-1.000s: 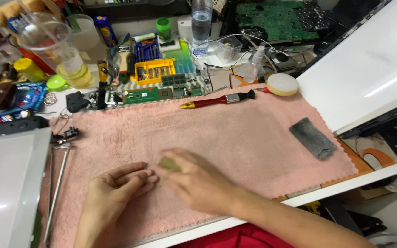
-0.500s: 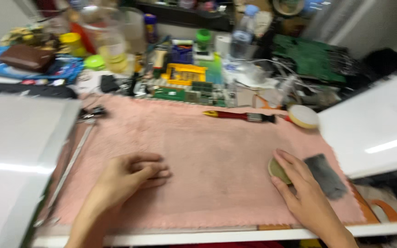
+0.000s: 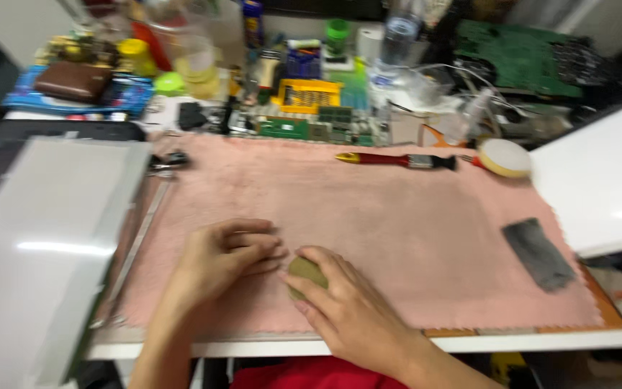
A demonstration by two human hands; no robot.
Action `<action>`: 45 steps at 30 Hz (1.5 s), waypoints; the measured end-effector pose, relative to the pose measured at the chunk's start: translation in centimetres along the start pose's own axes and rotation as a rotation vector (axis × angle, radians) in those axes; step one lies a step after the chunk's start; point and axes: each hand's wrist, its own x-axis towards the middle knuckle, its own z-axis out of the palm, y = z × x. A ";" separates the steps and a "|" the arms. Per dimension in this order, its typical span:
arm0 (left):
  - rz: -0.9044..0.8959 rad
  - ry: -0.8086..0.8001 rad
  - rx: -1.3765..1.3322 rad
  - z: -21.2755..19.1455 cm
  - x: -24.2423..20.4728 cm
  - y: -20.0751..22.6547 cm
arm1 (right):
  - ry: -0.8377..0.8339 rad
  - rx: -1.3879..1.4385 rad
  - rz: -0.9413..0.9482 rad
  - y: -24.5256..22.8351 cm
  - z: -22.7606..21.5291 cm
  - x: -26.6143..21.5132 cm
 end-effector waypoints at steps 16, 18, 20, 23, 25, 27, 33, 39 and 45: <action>-0.084 0.155 0.051 3.3 -2.0 2.6 | 0.081 -0.078 0.658 9.0 -13.5 -16.2; -0.117 0.178 0.072 3.7 -2.7 3.5 | 0.252 0.009 0.738 8.9 -14.1 -15.3; -0.090 0.157 0.052 2.9 -1.8 2.3 | 0.579 0.478 0.932 6.7 -13.8 -10.6; -0.026 0.117 0.079 1.6 -0.8 1.1 | 0.857 1.057 1.211 4.5 -13.1 -5.4; 0.014 0.105 0.118 0.9 -0.5 0.7 | 0.804 1.146 1.315 3.2 -12.6 -2.6; 0.056 0.080 0.227 0.5 -0.5 0.7 | 0.676 1.110 1.319 1.7 -12.2 0.1; 0.218 0.095 0.366 0.3 -0.7 0.6 | 0.413 0.998 1.025 4.9 -8.1 2.8; 0.551 0.138 0.584 -0.8 -1.0 1.4 | 0.330 0.772 0.906 3.3 -6.8 9.7; 0.869 0.146 0.755 -2.3 0.8 0.8 | 0.111 0.100 0.458 7.1 -3.0 10.0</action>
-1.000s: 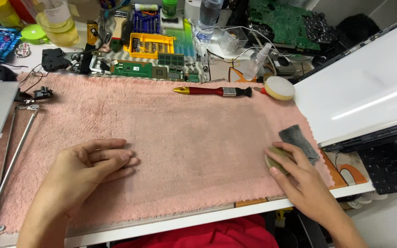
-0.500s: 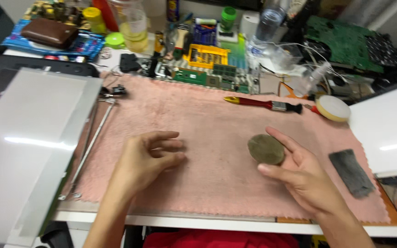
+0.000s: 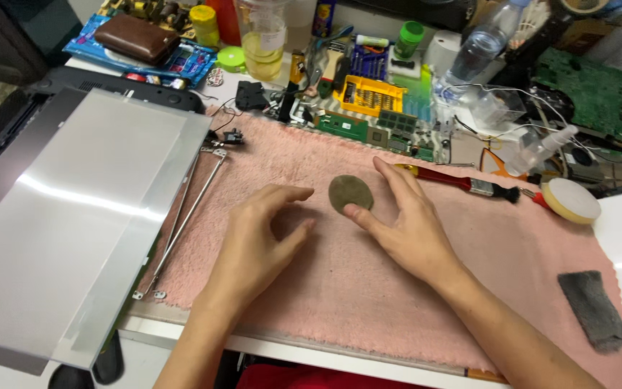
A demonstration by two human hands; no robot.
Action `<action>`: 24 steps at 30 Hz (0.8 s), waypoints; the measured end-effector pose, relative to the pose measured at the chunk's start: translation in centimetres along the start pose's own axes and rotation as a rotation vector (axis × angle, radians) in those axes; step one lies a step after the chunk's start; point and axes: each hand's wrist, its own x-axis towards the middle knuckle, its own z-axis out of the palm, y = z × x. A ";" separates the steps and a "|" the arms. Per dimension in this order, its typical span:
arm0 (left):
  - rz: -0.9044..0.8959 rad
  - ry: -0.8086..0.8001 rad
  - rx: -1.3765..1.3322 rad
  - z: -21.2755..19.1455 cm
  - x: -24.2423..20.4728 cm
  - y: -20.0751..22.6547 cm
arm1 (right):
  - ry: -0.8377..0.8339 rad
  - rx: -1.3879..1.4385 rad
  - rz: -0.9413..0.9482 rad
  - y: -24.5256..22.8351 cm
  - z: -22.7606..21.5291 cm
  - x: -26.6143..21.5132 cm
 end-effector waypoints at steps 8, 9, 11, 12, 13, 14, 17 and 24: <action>0.087 -0.160 0.061 0.7 0.2 -0.2 | -0.060 -0.074 -0.340 0.3 2.5 1.2; 0.092 -0.179 0.065 0.8 0.2 -0.2 | -0.062 -0.091 -0.377 0.3 2.8 1.3; 0.094 -0.189 0.052 1.0 0.2 -0.6 | -0.059 -0.110 -0.389 0.3 3.1 0.9; 0.105 -0.195 0.040 1.2 0.2 -0.8 | -0.049 -0.134 -0.406 0.4 3.2 0.8; 0.098 -0.201 0.038 1.1 0.1 -0.9 | -0.054 -0.130 -0.399 0.3 3.3 0.5; 0.097 -0.209 0.044 1.0 0.1 -0.9 | -0.052 -0.129 -0.405 0.2 3.4 0.3; 0.106 -0.228 0.066 1.3 0.3 -1.7 | -0.063 -0.099 -0.412 -0.1 3.2 -0.4; 0.125 -0.315 0.133 1.0 0.3 -1.4 | -0.097 0.017 -0.383 -1.7 2.8 -2.5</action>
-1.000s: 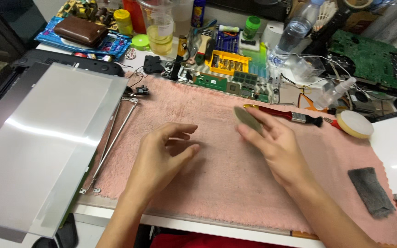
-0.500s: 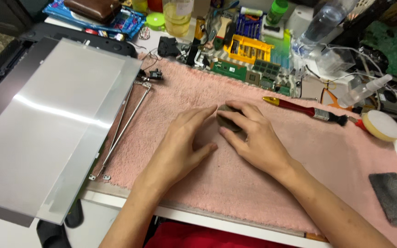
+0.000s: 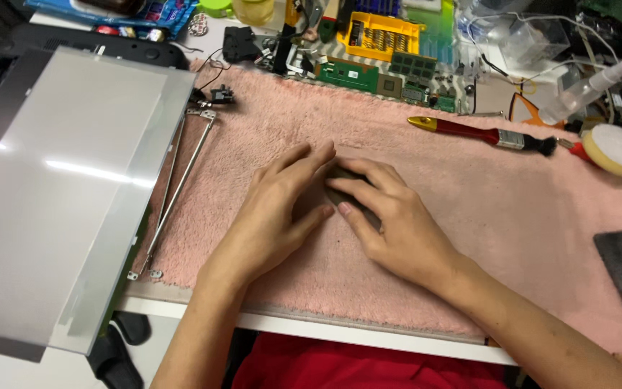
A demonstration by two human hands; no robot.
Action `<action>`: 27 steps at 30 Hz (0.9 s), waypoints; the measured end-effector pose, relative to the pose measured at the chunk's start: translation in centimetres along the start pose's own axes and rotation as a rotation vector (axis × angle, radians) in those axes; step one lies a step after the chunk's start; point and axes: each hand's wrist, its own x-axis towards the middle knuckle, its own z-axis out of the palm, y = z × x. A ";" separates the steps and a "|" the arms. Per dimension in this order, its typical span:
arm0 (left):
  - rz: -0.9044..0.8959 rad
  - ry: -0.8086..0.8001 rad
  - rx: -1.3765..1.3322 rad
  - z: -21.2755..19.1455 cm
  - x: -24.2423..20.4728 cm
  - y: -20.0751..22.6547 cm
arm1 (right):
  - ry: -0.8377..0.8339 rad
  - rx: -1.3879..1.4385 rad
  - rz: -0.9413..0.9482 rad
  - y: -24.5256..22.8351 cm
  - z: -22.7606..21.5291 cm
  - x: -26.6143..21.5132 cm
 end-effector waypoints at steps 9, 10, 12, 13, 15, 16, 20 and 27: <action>0.056 -0.164 0.113 -0.6 0.0 -0.3 | -0.018 0.039 0.012 -0.2 0.6 -2.4; 0.062 -0.177 0.118 -0.5 0.0 -0.2 | -0.006 0.043 0.020 -0.3 0.6 -2.7; 0.052 -0.153 0.162 -0.3 -0.1 -0.1 | -0.032 0.029 0.019 -0.6 0.7 -3.2; 0.057 -0.164 0.167 -0.2 -0.1 -0.2 | -0.022 0.033 0.026 -1.0 0.7 -3.6; 0.028 -0.168 0.226 0.0 -0.2 -0.4 | -0.081 -0.011 0.025 -2.0 0.7 -4.3; 0.031 -0.176 0.230 -0.1 -0.1 -0.1 | -0.074 -0.007 0.030 -2.7 0.7 -4.9; 0.012 -0.180 0.233 -0.4 0.2 0.9 | -0.029 0.034 -0.017 -5.2 1.3 -7.5; -0.011 -0.178 0.187 -0.4 0.1 1.3 | -0.030 0.305 -0.047 -5.1 -0.7 -7.6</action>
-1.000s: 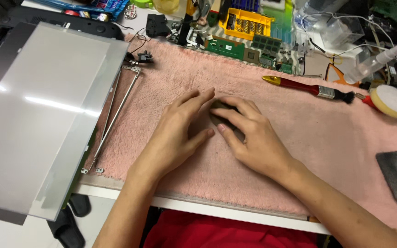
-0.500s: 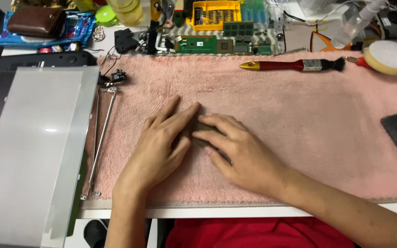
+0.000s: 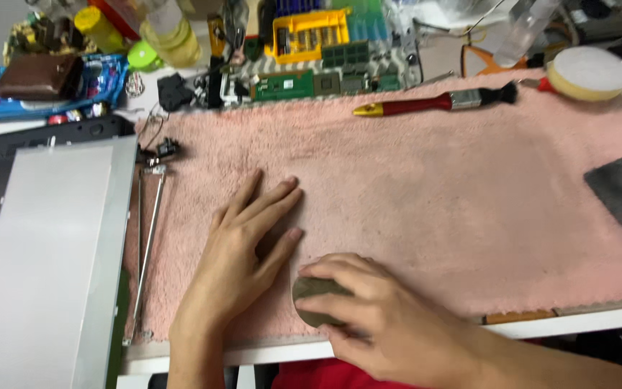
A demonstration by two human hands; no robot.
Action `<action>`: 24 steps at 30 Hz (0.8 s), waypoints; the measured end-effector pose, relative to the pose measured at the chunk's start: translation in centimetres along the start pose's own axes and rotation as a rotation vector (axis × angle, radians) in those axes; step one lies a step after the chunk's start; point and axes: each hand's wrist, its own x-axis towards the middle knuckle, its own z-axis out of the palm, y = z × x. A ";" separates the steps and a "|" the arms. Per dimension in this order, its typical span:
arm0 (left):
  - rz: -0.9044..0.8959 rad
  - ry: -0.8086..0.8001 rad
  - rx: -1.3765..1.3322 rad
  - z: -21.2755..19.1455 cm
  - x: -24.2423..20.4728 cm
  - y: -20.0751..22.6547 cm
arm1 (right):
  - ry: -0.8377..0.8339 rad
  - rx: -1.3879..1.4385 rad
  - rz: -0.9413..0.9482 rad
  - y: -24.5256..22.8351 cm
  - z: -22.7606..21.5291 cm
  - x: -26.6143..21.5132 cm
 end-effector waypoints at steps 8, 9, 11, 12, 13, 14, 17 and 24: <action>0.007 0.063 0.280 2.3 0.3 0.1 | 0.099 -0.309 0.315 7.9 -5.5 5.6; 0.007 0.088 0.341 2.6 0.4 0.2 | 0.128 -0.308 0.306 9.6 -5.6 6.2; 0.007 0.088 0.333 2.7 0.4 0.0 | 0.124 -0.350 0.269 9.9 -4.8 6.0; 0.005 0.087 0.324 2.7 0.3 -0.1 | 0.118 -0.390 0.233 10.1 -4.3 6.0; 0.001 0.084 0.324 2.6 0.3 -0.1 | 0.115 -0.387 0.235 9.6 -4.0 5.7; -0.001 0.084 0.316 2.6 0.4 0.0 | 0.156 -0.418 0.175 9.3 -3.6 5.4; 0.005 0.082 0.301 2.6 0.4 -0.1 | 0.138 -0.446 0.193 6.9 -2.7 3.6; -0.020 0.081 0.296 2.7 0.4 0.1 | 0.088 -0.466 0.114 1.4 -0.5 -3.2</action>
